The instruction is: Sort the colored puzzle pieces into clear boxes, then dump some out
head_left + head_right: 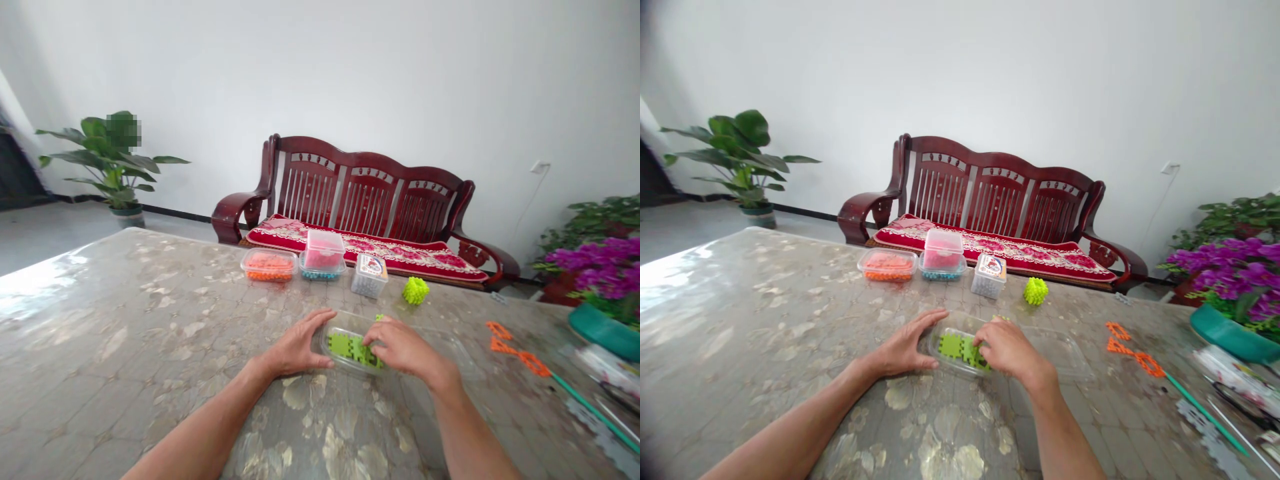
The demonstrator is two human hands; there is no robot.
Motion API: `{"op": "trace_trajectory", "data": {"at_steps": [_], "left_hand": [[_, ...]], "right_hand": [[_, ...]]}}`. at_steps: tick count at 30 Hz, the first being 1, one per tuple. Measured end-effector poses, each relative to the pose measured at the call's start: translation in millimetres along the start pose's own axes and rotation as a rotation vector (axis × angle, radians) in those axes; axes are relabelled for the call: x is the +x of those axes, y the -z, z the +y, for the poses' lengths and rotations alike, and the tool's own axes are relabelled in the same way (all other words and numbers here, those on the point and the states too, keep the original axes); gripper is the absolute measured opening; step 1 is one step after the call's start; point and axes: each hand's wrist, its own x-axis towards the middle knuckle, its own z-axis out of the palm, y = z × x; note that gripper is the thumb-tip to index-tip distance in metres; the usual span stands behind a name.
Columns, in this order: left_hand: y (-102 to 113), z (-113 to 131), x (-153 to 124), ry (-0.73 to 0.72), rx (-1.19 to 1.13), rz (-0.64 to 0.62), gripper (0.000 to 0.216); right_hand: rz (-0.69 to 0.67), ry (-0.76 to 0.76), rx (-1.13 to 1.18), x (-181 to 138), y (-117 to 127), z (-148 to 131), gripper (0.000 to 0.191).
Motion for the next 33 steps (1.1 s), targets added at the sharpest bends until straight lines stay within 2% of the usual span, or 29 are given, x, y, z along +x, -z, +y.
{"op": "trace_trajectory", "data": {"at_steps": [4, 6, 10, 13, 15, 21, 23, 26, 28, 30, 33], "left_hand": [[2.7, 2.9, 0.0, 0.022, -0.025, -0.009, 0.095], [3.7, 4.2, -0.1, 0.029, -0.026, -0.008, 0.093], [4.4, 6.2, 0.1, 0.047, -0.022, -0.006, 0.091], [4.3, 6.7, 0.4, 0.051, -0.026, -0.008, 0.09], [4.3, 6.8, 0.5, 0.054, -0.029, -0.008, 0.09], [4.4, 7.5, 0.9, 0.066, -0.031, -0.013, 0.09], [4.4, 7.3, 0.8, 0.067, -0.025, -0.013, 0.091], [3.8, 6.0, 0.4, 0.06, -0.026, -0.009, 0.091], [3.0, 4.5, 0.2, 0.044, -0.031, -0.006, 0.091], [1.8, 2.9, 0.0, 0.029, -0.036, 0.002, 0.091], [0.2, 1.3, -0.3, 0.023, -0.04, 0.015, 0.091]], "right_hand": [[0.257, -0.188, 0.048, 3.6, 3.9, 34.1, 0.036], [0.323, -0.278, 0.078, 3.7, -1.4, 57.9, 0.041], [0.259, -0.313, 0.153, 4.6, -25.1, 93.6, 0.062], [0.198, -0.289, 0.191, 8.6, -38.6, 100.0, 0.076], [0.187, -0.281, 0.186, 12.1, -42.1, 97.1, 0.076], [0.187, -0.294, 0.099, 16.4, -40.8, 85.0, 0.06], [0.239, -0.333, 0.088, 15.3, -36.1, 83.0, 0.057], [0.412, -0.357, 0.174, 11.8, -20.5, 75.3, 0.055], [0.52, -0.285, 0.275, 8.7, -6.6, 61.7, 0.057], [0.545, -0.152, 0.33, 5.9, 4.9, 40.5, 0.059], [0.411, 0.008, 0.257, 4.7, 10.3, 4.0, 0.06]]}}
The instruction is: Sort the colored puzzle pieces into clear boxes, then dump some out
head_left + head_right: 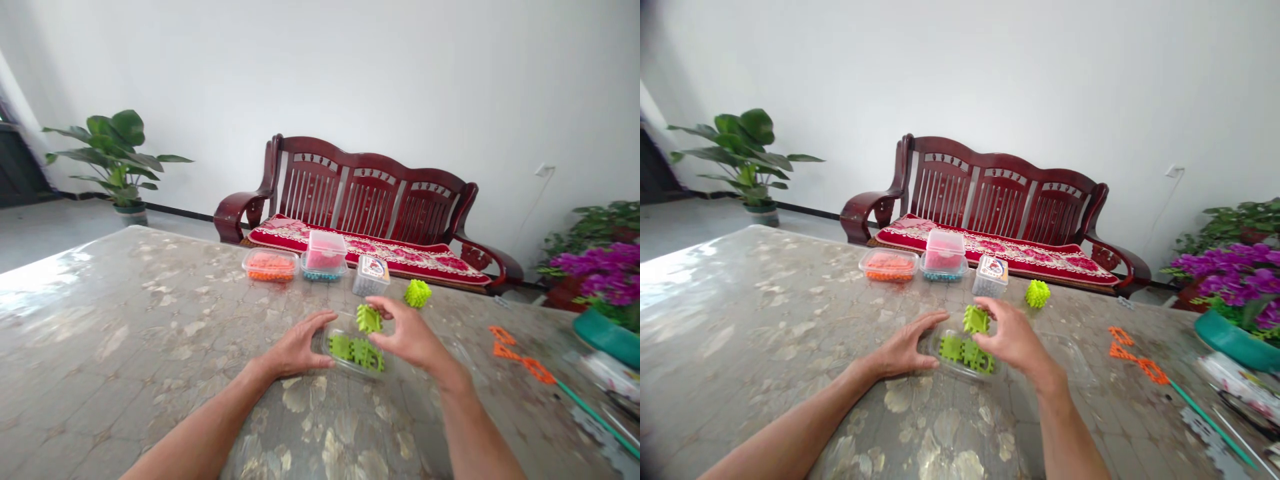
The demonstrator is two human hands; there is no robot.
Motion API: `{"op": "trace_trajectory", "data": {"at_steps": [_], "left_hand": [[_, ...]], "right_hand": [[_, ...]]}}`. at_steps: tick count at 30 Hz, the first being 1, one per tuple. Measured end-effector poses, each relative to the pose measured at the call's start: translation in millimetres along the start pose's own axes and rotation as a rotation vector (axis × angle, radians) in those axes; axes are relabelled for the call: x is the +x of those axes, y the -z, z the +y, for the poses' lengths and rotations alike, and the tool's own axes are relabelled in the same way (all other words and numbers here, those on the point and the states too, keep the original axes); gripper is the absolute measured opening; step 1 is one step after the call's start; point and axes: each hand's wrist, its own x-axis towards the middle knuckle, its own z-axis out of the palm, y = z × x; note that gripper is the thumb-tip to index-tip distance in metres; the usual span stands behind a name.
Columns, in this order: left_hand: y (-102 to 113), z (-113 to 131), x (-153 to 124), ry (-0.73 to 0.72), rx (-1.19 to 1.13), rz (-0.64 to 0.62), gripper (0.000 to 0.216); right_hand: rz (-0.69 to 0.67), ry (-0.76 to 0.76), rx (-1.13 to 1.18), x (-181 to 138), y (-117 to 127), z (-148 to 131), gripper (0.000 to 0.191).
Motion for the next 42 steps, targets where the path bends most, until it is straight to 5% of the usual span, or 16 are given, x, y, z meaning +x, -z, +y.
{"op": "trace_trajectory", "data": {"at_steps": [4, 12, 28, 35, 40, 42], "left_hand": [[-1.0, 0.7, -0.3, 0.006, 0.009, 0.007, 0.094], [-0.8, 2.4, -0.1, 0.021, 0.004, 0.0, 0.098], [0.0, 2.4, -0.9, 0.029, -0.003, -0.011, 0.097], [1.4, 4.4, -0.7, 0.051, 0.006, -0.019, 0.096], [1.7, 6.2, -0.2, 0.081, 0.012, -0.017, 0.094], [1.6, 5.8, -0.1, 0.083, 0.014, -0.017, 0.093]], "right_hand": [[-0.165, 0.066, -0.147, -1.2, -20.3, -23.9, 0.052], [-0.26, 0.065, -0.144, 3.1, -50.9, -17.7, 0.05], [-0.306, -0.086, -0.159, -2.3, -20.8, -5.9, 0.048], [0.087, -0.218, -0.064, 3.9, 3.4, 35.4, 0.029], [0.565, -0.436, 0.254, -0.5, 11.0, 105.0, 0.055], [0.659, -0.539, 0.32, -4.6, 11.9, 133.5, 0.068]]}}
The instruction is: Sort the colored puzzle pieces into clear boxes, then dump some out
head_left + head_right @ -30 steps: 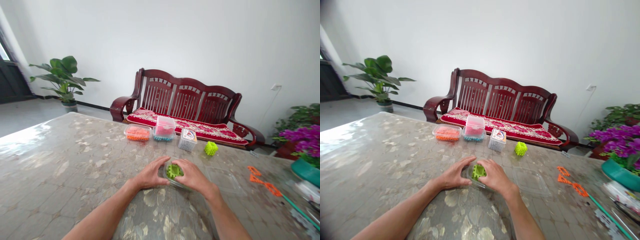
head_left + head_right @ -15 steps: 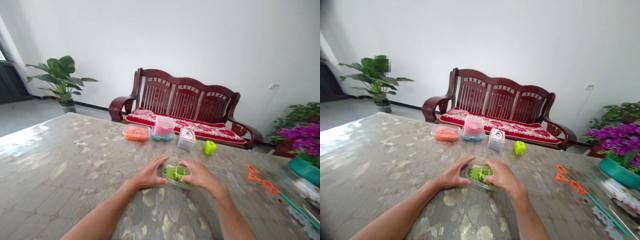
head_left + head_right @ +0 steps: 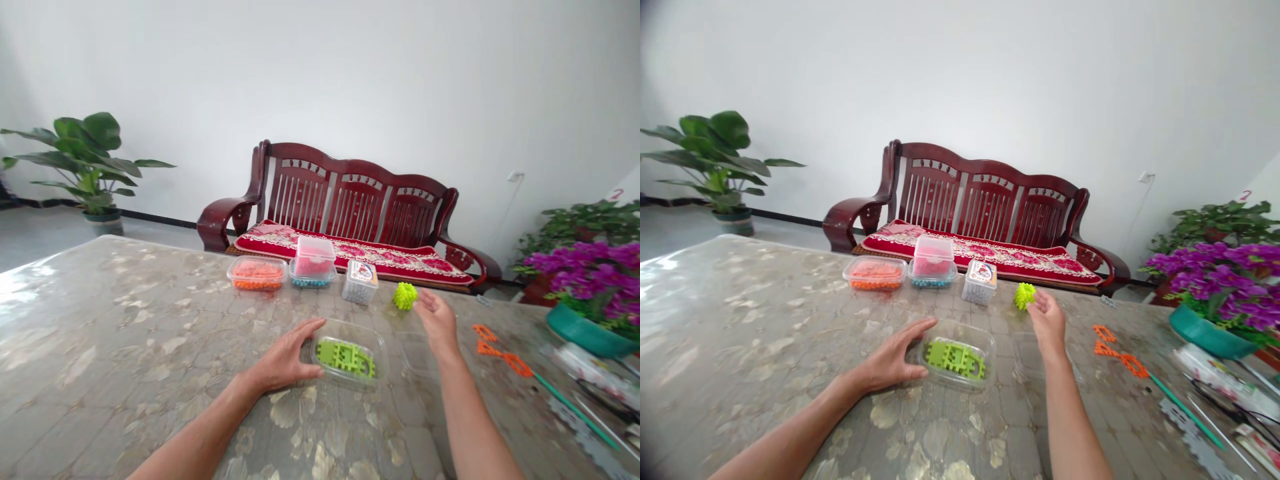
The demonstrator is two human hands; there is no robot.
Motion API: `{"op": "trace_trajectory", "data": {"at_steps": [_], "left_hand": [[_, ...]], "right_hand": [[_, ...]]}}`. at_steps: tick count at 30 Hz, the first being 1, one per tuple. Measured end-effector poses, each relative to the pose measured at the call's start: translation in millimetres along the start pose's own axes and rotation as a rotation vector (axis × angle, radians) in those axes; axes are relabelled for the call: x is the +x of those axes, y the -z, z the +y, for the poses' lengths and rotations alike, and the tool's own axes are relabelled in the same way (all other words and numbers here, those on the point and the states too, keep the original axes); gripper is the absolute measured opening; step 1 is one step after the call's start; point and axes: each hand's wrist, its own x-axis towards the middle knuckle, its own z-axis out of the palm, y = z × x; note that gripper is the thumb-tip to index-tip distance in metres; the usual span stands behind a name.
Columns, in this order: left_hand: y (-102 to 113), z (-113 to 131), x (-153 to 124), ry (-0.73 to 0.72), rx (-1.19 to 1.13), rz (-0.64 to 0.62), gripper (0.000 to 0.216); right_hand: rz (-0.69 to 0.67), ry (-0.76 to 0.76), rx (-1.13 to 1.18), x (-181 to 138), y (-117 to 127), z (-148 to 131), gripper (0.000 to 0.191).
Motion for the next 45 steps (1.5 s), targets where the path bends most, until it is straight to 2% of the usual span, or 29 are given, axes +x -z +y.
{"op": "trace_trajectory", "data": {"at_steps": [3, 6, 11, 14, 17, 20, 26, 30, 36, 45], "left_hand": [[-0.5, -1.8, 0.3, 0.006, -0.003, 0.0, 0.093], [-0.9, -4.0, 0.3, 0.005, -0.005, 0.004, 0.094], [-0.9, -5.0, -0.2, 0.011, -0.004, -0.006, 0.094], [-0.3, -3.3, -0.4, 0.022, -0.027, -0.008, 0.093], [0.8, -1.1, -0.4, 0.023, -0.044, -0.011, 0.093], [1.8, 0.4, -0.4, 0.021, -0.037, -0.012, 0.094], [1.6, -0.6, -0.9, 0.021, -0.024, -0.009, 0.094], [1.0, -2.8, -0.9, 0.026, -0.031, -0.014, 0.095], [0.4, -4.8, -0.6, 0.007, -0.034, -0.01, 0.095], [-3.3, -9.4, 0.2, -0.007, -0.073, -0.002, 0.089]], "right_hand": [[0.048, -0.102, -0.045, 16.8, 4.7, 28.2, 0.078], [0.057, -0.131, -0.104, 31.3, 1.0, 42.3, 0.087], [0.016, -0.108, -0.199, 54.0, -12.7, 45.4, 0.108], [-0.021, -0.099, -0.211, 65.4, -18.8, 43.1, 0.114], [-0.027, -0.12, -0.198, 76.8, -21.9, 39.8, 0.104], [-0.054, -0.165, -0.182, 89.0, -23.2, 35.5, 0.083], [-0.241, -0.283, -0.196, 100.8, -27.1, 33.8, 0.051], [-0.326, -0.364, -0.227, 98.1, -27.0, 38.1, 0.047], [-0.397, -0.37, -0.229, 85.2, -25.8, 29.1, 0.043], [-0.585, -0.28, -0.172, 32.0, -32.9, -4.9, 0.038]]}}
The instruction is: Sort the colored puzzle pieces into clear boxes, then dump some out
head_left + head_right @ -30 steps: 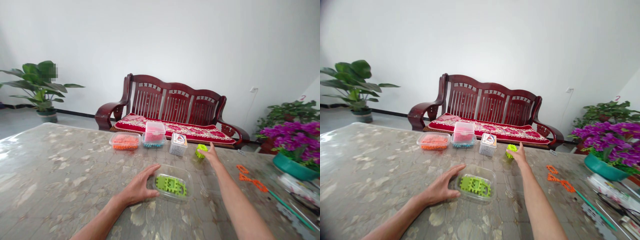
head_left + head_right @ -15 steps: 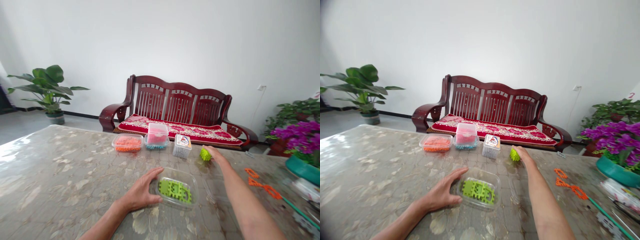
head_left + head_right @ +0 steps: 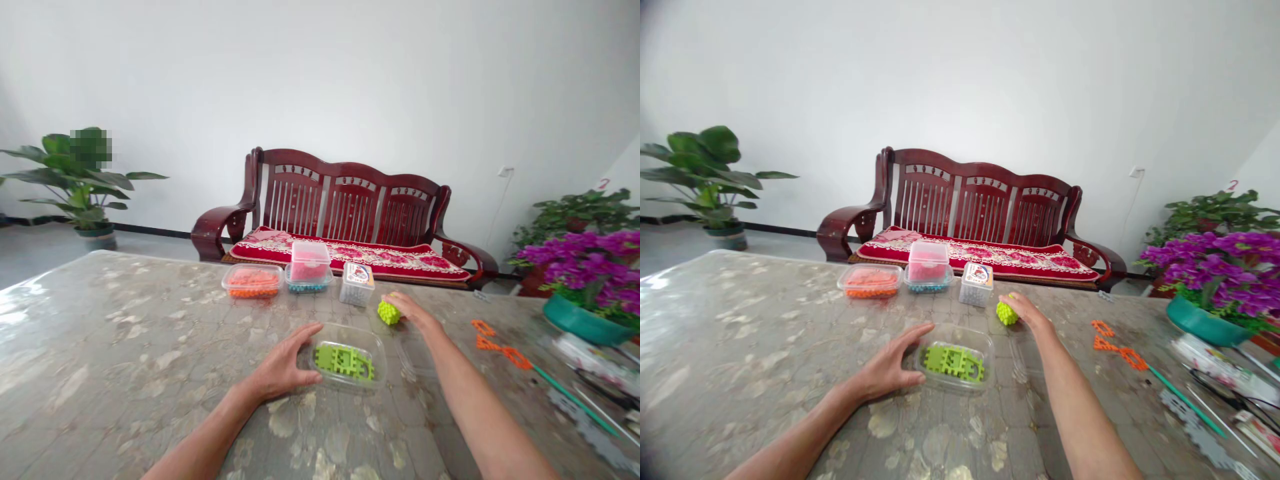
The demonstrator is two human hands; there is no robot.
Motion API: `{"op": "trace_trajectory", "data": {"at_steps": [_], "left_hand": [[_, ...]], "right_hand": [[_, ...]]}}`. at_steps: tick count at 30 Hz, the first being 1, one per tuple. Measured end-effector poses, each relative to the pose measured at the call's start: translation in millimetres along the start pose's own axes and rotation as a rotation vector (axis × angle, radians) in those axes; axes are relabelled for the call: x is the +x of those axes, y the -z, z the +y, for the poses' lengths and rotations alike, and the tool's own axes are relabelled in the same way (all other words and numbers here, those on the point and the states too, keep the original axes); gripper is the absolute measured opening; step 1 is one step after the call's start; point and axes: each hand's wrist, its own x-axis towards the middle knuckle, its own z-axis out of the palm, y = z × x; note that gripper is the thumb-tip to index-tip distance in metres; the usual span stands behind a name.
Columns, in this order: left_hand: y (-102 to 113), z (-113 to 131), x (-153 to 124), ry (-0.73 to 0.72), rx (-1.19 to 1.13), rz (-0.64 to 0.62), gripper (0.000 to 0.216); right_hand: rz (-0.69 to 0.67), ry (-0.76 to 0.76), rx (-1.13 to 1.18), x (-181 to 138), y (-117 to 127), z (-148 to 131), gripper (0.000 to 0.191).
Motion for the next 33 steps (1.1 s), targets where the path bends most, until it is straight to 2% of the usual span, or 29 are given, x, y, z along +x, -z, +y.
{"op": "trace_trajectory", "data": {"at_steps": [7, 18, 22, 24, 28, 30, 33], "left_hand": [[1.2, 5.3, 0.5, -0.006, -0.031, -0.002, 0.084], [0.6, 2.0, 0.8, -0.017, -0.008, 0.004, 0.083], [1.0, 2.3, -0.5, -0.019, -0.016, -0.002, 0.083], [1.3, 3.3, -0.6, -0.024, -0.018, -0.005, 0.083], [1.2, 3.9, 0.5, -0.034, -0.016, 0.0, 0.084], [1.0, 3.2, 0.9, -0.029, -0.014, 0.002, 0.085], [0.9, 2.1, 1.0, -0.034, -0.015, 0.004, 0.086]], "right_hand": [[-0.184, 0.077, -0.051, -38.0, -9.2, -0.8, 0.042], [-0.321, 0.122, -0.124, -84.9, -1.3, 6.4, 0.041], [-0.341, 0.161, -0.137, -96.9, 5.8, 5.6, 0.049], [-0.285, 0.196, -0.113, -102.6, 8.0, 6.3, 0.053], [-0.044, 0.275, -0.049, -113.1, 4.0, 11.9, 0.058], [0.064, 0.336, -0.139, -120.6, -1.4, 14.0, 0.059], [0.22, 0.425, -0.405, -136.4, -9.6, 12.1, 0.057]]}}
